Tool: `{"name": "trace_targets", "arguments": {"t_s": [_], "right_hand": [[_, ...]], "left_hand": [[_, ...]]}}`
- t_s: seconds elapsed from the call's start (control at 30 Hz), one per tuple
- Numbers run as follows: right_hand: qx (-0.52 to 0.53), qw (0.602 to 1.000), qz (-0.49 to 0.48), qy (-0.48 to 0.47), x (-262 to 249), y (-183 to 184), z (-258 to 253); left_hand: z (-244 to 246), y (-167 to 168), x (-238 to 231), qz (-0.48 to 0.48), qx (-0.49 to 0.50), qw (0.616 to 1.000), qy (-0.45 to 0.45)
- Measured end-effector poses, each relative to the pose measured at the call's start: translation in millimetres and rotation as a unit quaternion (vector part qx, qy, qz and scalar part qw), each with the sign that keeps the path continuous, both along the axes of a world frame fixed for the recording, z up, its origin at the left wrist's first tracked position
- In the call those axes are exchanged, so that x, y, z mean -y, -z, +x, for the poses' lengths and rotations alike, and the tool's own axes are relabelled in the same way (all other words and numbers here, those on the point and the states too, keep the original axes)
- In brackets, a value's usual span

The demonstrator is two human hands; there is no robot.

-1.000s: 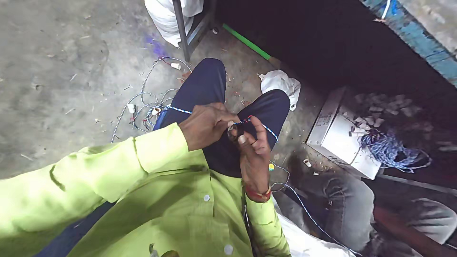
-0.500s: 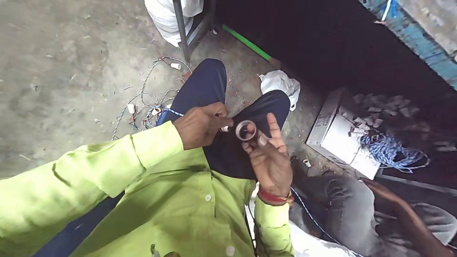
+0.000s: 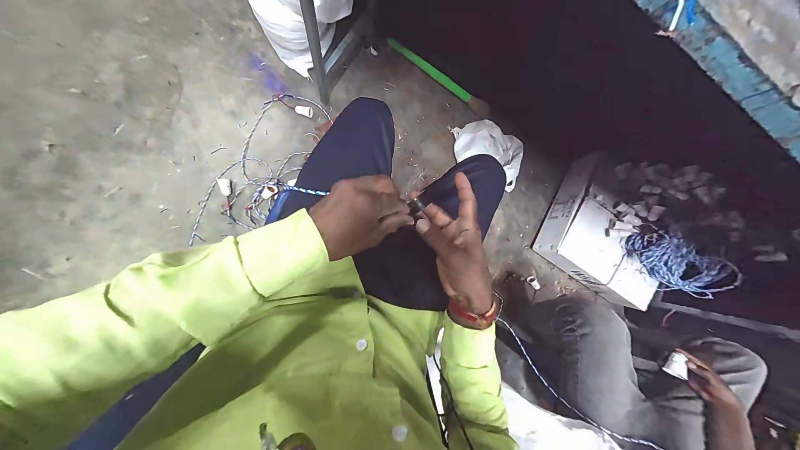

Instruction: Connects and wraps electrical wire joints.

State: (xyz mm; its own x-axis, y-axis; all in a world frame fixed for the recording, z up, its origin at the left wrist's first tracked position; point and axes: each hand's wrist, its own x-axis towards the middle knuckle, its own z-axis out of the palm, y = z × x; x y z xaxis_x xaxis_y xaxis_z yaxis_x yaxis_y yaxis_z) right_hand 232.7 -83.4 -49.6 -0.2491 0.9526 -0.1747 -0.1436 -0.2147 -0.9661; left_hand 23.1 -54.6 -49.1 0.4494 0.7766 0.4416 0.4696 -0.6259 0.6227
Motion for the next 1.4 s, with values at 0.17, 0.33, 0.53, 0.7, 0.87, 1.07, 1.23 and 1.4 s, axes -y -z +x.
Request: {"name": "trace_targets", "arguments": {"t_s": [0.17, 0.33, 0.53, 0.7, 0.87, 1.07, 1.23, 1.4], "right_hand": [[0.039, 0.999, 0.012, -0.019, -3, 4, -2], [0.058, 0.982, 0.119, 0.137, 11, 12, -9], [0.025, 0.979, 0.115, 0.168, 35, 17, -24], [-0.182, 0.964, -0.099, 0.167, 29, 20, -48], [-0.274, 0.921, -0.121, 0.25, 26, 23, -61], [-0.216, 0.938, -0.072, 0.261, 23, 28, -55], [-0.149, 0.955, -0.011, 0.256, 16, 30, -60], [-0.158, 0.954, -0.05, 0.25, 21, 30, -62]], "left_hand": [[-5, 0, -13, 0.118, -0.079, 0.988, 0.068], [-3, -4, -17, 0.083, -0.112, 0.989, 0.052], [6, -11, -11, -0.063, -0.036, 0.996, -0.044], [10, -25, -6, -0.233, 0.019, 0.968, -0.09], [15, -33, -8, -0.389, 0.09, 0.91, -0.114], [24, -31, -3, -0.407, 0.104, 0.897, -0.134], [30, -22, -2, -0.07, 0.007, 0.995, -0.078], [19, -7, -5, 0.096, -0.065, 0.993, -0.013]]}}
